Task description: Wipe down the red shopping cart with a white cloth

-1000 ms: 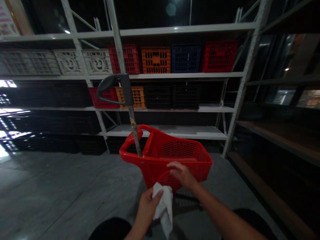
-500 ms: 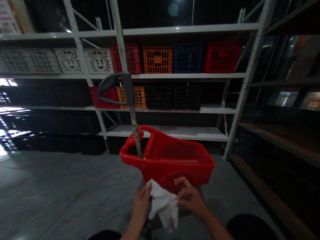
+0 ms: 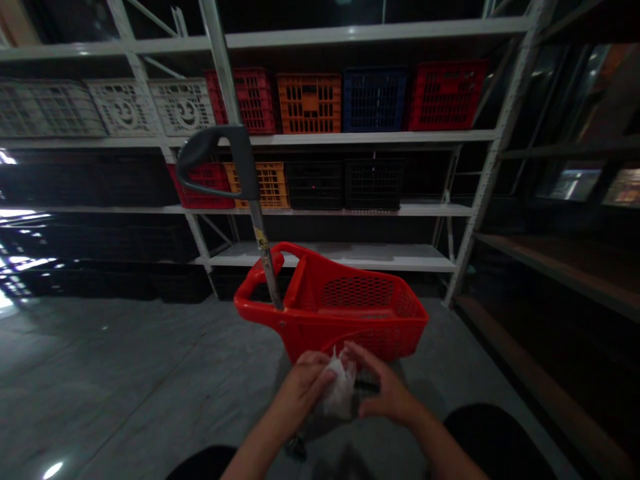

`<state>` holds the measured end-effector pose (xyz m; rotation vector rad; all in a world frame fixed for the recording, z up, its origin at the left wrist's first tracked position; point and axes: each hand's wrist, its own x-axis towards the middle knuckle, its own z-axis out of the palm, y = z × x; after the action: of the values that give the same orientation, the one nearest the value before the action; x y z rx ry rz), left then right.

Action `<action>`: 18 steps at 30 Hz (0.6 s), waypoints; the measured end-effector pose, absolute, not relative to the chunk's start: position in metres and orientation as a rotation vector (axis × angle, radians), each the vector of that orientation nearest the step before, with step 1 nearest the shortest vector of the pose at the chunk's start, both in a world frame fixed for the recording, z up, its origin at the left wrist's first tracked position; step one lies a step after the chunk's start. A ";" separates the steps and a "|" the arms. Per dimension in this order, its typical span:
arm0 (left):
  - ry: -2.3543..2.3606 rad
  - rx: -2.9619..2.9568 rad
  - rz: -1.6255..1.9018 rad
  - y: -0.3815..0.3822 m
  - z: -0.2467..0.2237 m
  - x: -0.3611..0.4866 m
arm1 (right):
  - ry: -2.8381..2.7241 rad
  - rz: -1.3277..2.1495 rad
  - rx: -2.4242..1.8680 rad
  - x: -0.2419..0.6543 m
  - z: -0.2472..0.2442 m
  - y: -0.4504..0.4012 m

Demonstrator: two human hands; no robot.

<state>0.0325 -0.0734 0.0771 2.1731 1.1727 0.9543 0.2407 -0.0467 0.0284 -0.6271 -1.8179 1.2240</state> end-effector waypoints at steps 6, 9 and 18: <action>1.458 2.550 0.743 -0.079 0.076 0.035 | -1.887 1.269 -0.532 0.214 0.038 -0.044; 1.569 2.581 0.726 -0.082 0.080 0.029 | -1.714 1.556 -0.414 0.208 0.031 -0.046; 1.084 1.131 1.211 -0.064 0.038 -0.001 | -1.300 1.493 -0.585 0.203 0.024 -0.045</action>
<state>-0.0011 -0.0644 0.0377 1.1315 1.0837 1.2109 0.2026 -0.0451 0.0235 -0.5847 -1.3003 1.4934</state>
